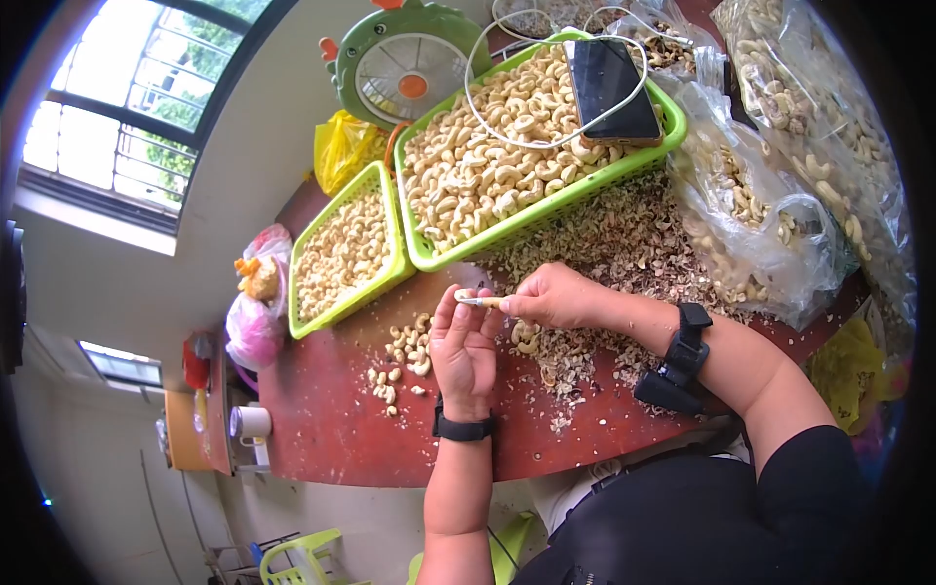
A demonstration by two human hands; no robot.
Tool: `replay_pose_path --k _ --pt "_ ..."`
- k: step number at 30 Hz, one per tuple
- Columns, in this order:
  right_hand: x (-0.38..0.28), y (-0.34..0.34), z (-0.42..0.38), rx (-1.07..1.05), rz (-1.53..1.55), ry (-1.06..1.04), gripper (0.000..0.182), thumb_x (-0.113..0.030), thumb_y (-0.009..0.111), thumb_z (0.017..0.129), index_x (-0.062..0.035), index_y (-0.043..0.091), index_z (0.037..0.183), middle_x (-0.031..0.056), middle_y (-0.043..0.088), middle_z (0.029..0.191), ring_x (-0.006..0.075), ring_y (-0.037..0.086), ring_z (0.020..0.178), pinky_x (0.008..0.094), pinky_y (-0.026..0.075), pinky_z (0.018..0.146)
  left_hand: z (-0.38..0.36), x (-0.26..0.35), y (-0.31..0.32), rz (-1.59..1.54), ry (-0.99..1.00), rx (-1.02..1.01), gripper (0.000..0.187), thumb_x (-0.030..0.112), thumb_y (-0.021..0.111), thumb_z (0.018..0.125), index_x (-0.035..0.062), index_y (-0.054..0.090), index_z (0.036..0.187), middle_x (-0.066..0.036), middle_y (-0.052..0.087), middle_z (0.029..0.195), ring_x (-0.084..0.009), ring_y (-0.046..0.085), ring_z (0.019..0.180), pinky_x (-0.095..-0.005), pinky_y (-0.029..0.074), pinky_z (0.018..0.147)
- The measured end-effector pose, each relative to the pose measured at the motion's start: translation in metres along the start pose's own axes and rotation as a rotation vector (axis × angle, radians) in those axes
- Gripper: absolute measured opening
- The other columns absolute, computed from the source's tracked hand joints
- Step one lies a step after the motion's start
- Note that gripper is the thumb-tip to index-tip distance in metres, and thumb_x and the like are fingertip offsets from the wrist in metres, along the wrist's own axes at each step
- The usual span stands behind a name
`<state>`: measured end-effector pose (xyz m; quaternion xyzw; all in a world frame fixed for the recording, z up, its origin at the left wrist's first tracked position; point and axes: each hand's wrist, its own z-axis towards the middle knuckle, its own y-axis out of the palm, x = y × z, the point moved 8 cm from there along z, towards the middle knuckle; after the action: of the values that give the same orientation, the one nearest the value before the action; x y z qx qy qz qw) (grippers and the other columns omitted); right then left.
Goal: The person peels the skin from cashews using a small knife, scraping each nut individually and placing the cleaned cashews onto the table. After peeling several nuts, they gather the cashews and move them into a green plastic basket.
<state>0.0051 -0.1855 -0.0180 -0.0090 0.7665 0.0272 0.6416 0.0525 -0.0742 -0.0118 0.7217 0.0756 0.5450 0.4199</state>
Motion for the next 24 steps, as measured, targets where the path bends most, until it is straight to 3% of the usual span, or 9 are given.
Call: replay_pose_path --k 8,17,20,24 --pt "-0.002 0.0 0.0 -0.006 -0.034 -0.015 0.035 -0.033 0.055 0.079 -0.0035 0.059 0.059 -0.0045 0.044 0.046 0.0032 0.036 0.042 0.0198 0.028 0.039 -0.004 0.003 0.005 -0.028 0.052 -0.017 0.019 0.001 0.048 0.081 0.005 0.051 0.099 -0.009 0.056 0.098 -0.0232 0.054 0.096 -0.0377 0.051 0.077" --pt "-0.003 -0.005 0.001 0.012 -0.113 -0.089 0.037 -0.033 0.055 0.078 -0.0031 0.058 0.057 -0.0035 0.046 0.046 0.0033 0.039 0.043 0.0201 0.03 0.04 -0.011 0.012 0.016 0.063 0.236 0.021 0.014 0.0 0.052 0.079 0.0023 0.051 0.093 -0.011 0.055 0.097 -0.0214 0.055 0.092 -0.035 0.053 0.072" --pt "0.002 -0.006 0.003 0.035 0.053 -0.078 0.039 -0.034 0.054 0.079 -0.0045 0.054 0.053 -0.0047 0.042 0.045 0.0033 0.034 0.042 0.0209 0.028 0.038 -0.01 0.006 0.017 0.048 0.214 0.034 0.014 0.0 0.052 0.08 0.0019 0.05 0.094 -0.013 0.054 0.098 -0.0219 0.055 0.092 -0.0345 0.053 0.073" --pt "-0.002 -0.003 0.0 0.013 0.035 -0.068 0.038 -0.033 0.054 0.08 -0.0045 0.055 0.055 -0.0044 0.043 0.046 0.0032 0.035 0.042 0.0206 0.028 0.039 -0.008 0.004 0.012 -0.003 0.159 0.053 0.016 0.001 0.051 0.081 0.0022 0.049 0.097 -0.014 0.054 0.098 -0.0222 0.055 0.092 -0.0338 0.052 0.075"
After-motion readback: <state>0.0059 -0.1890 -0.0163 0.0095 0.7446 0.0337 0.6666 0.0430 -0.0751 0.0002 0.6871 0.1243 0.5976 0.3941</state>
